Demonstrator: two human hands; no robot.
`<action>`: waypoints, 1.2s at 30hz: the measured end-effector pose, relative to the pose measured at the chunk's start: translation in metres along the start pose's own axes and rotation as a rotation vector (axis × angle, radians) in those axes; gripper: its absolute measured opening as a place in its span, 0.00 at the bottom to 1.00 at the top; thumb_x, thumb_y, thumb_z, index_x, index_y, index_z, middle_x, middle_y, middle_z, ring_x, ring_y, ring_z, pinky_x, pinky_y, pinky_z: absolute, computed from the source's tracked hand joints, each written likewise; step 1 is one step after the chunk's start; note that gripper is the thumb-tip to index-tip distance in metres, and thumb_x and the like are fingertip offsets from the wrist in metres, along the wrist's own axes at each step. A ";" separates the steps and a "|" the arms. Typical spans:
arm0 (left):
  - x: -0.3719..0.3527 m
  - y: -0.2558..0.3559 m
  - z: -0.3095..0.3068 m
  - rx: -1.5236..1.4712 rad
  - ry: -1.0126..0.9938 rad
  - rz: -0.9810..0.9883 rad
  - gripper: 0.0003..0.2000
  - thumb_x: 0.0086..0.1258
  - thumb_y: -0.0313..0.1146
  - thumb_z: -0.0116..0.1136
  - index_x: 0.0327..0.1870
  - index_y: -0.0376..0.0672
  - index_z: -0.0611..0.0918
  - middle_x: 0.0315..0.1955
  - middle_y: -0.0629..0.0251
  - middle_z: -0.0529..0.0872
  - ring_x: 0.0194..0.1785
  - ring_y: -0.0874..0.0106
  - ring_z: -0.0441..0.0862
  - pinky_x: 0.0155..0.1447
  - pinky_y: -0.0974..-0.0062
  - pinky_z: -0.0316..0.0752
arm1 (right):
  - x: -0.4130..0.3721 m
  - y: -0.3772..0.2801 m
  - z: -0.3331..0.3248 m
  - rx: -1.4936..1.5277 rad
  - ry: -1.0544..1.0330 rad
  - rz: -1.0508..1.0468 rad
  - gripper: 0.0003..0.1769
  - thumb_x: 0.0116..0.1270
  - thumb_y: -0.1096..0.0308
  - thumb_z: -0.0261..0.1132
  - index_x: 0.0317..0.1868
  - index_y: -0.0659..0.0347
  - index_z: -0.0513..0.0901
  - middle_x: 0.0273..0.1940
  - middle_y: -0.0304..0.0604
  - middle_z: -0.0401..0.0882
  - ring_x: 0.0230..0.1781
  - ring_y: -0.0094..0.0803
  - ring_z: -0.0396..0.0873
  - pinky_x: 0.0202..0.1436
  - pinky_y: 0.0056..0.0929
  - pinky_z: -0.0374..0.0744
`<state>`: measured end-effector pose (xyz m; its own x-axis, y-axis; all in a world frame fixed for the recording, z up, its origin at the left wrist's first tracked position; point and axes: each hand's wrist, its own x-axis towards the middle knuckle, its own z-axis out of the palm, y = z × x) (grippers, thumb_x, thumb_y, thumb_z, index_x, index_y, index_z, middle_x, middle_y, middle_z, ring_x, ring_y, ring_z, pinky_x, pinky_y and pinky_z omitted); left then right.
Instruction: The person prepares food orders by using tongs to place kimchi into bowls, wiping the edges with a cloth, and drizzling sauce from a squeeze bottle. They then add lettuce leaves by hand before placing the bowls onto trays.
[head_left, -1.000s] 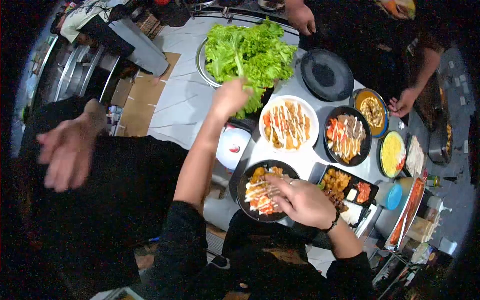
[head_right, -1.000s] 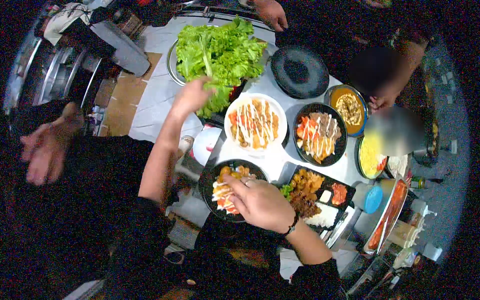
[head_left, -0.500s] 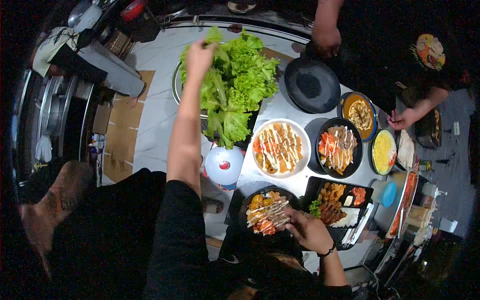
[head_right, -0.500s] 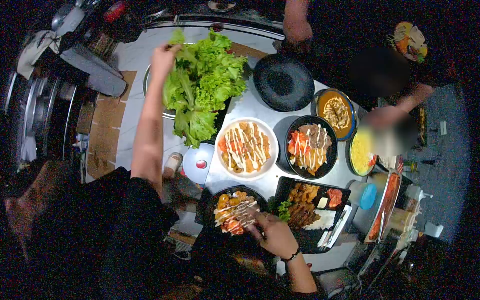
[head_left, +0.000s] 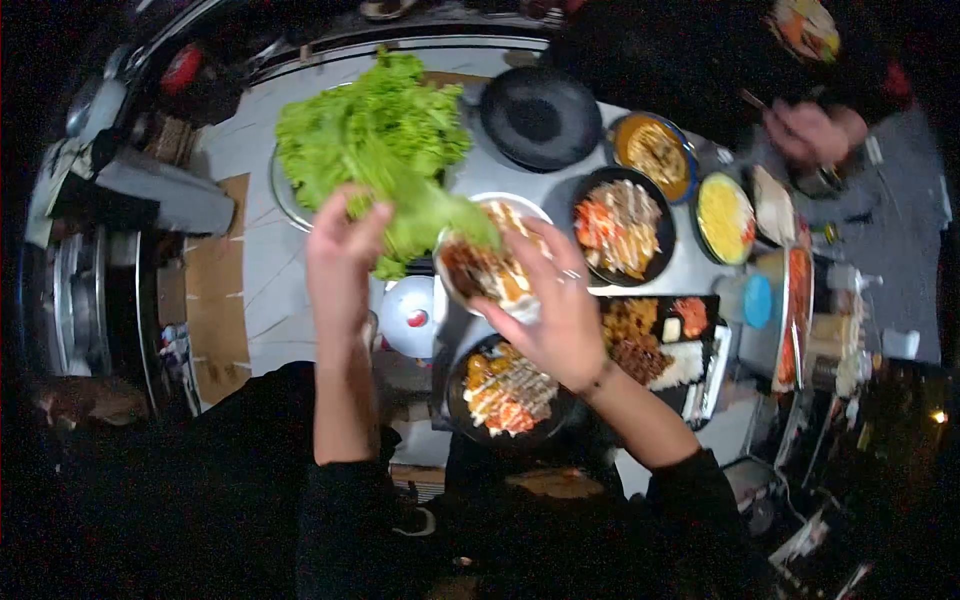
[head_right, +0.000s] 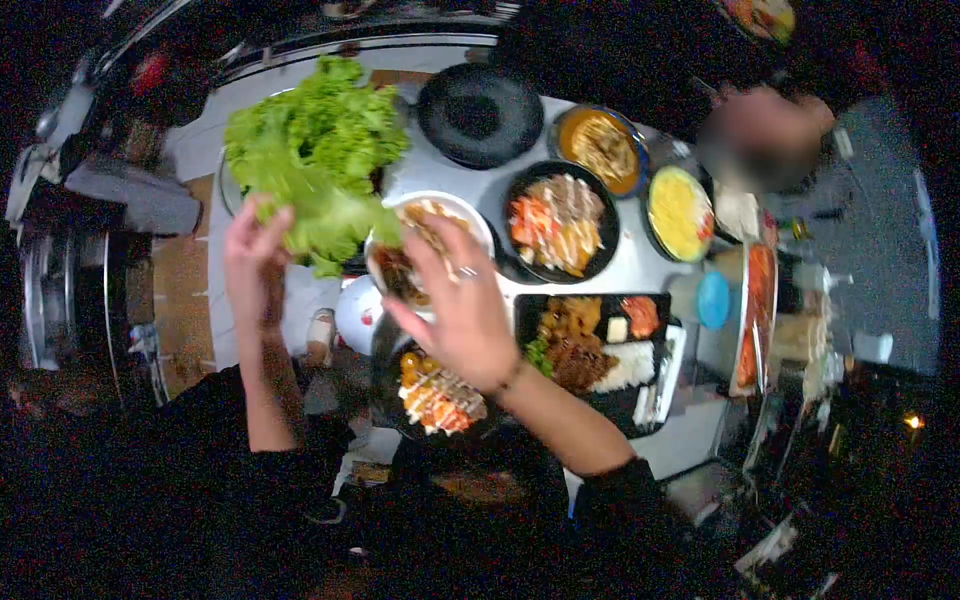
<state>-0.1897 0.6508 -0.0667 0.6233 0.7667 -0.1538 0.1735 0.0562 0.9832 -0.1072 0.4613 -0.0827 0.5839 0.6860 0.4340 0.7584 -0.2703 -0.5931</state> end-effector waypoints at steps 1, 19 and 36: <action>-0.019 -0.014 0.013 -0.122 -0.091 0.001 0.09 0.64 0.28 0.56 0.43 0.36 0.77 0.28 0.70 0.80 0.30 0.84 0.74 0.36 0.84 0.75 | -0.006 0.008 0.011 0.023 -0.005 0.015 0.23 0.54 0.70 0.65 0.52 0.61 0.73 0.48 0.54 0.73 0.46 0.49 0.74 0.49 0.40 0.74; -0.166 -0.077 0.136 0.185 -0.587 -0.116 0.13 0.59 0.34 0.64 0.39 0.34 0.80 0.30 0.61 0.84 0.35 0.76 0.81 0.43 0.77 0.74 | -0.151 0.091 -0.111 0.005 -0.476 0.121 0.07 0.60 0.73 0.60 0.38 0.64 0.78 0.31 0.50 0.79 0.35 0.45 0.75 0.40 0.37 0.72; -0.183 -0.114 0.190 -0.547 -0.713 -0.596 0.18 0.62 0.30 0.59 0.53 0.36 0.74 0.44 0.61 0.82 0.46 0.72 0.80 0.51 0.73 0.75 | -0.195 0.120 -0.129 0.990 -0.095 0.783 0.11 0.58 0.77 0.65 0.41 0.63 0.75 0.37 0.32 0.76 0.35 0.16 0.73 0.37 0.14 0.70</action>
<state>-0.1787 0.3830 -0.1697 0.8824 -0.0177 -0.4702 0.3417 0.7112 0.6143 -0.0929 0.2076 -0.1510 0.7231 0.6282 -0.2872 -0.3442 -0.0328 -0.9383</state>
